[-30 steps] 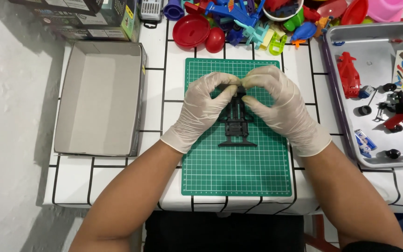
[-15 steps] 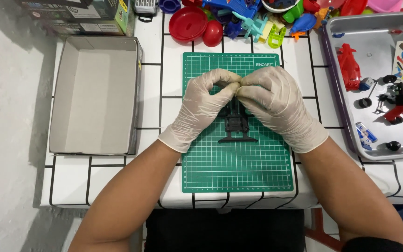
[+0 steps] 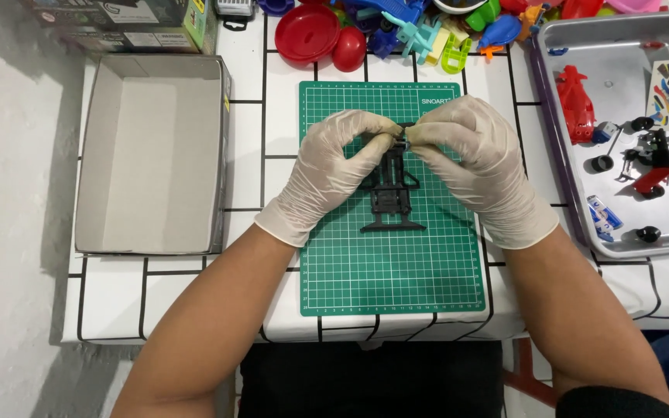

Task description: The person assembles a toy vehicle chassis on a green cutting mat. They attach wheels to the black frame, then add a red body part and a small black component, using their hands to fit the pieces together.

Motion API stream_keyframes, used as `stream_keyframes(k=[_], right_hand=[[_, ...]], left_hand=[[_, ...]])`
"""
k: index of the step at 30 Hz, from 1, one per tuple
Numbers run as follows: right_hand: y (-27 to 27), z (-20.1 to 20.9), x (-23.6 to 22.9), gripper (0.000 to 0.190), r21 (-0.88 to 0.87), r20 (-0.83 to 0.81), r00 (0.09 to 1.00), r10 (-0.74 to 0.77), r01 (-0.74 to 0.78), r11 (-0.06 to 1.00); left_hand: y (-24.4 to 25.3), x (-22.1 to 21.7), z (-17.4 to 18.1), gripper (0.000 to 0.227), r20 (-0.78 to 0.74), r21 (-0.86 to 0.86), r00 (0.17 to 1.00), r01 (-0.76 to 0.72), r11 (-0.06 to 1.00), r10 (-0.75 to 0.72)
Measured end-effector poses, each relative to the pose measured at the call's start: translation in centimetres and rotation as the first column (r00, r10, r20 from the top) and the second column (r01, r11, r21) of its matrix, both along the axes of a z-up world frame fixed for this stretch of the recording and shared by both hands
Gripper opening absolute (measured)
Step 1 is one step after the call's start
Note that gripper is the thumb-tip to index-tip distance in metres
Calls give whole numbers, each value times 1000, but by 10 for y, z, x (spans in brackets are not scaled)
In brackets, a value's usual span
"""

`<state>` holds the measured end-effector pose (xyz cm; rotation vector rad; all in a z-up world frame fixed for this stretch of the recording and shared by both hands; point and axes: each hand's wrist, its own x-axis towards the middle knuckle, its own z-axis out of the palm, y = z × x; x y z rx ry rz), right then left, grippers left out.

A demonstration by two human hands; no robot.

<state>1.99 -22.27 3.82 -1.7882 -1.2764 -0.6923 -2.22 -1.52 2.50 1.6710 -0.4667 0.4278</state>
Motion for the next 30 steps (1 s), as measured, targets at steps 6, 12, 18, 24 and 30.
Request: stream_keyframes(k=[6, 12, 18, 24, 30], right_hand=[[-7, 12, -8, 10, -126, -397, 918, -24, -29, 992], [0, 29, -21, 12, -272, -618, 781, -90, -104, 957], [-4, 28, -20, 7, -452, -583, 791, -185, -127, 883], [-2, 29, -23, 5, -496, -570, 799, -192, -148, 856], [2, 24, -24, 5, -547, -533, 816, -222, -132, 827]], left_hand=[[10, 6, -8, 14, 64, 202, 997, -56, 978, 44], [20, 13, -18, 32, 22, 541, 1000, -2, 841, -11], [25, 4, -2, 58, -144, 693, 988, 146, 706, -62], [26, -4, 11, 109, -330, 726, 942, 291, 623, -55], [20, -4, 5, 142, -352, 772, 935, 313, 553, -39]])
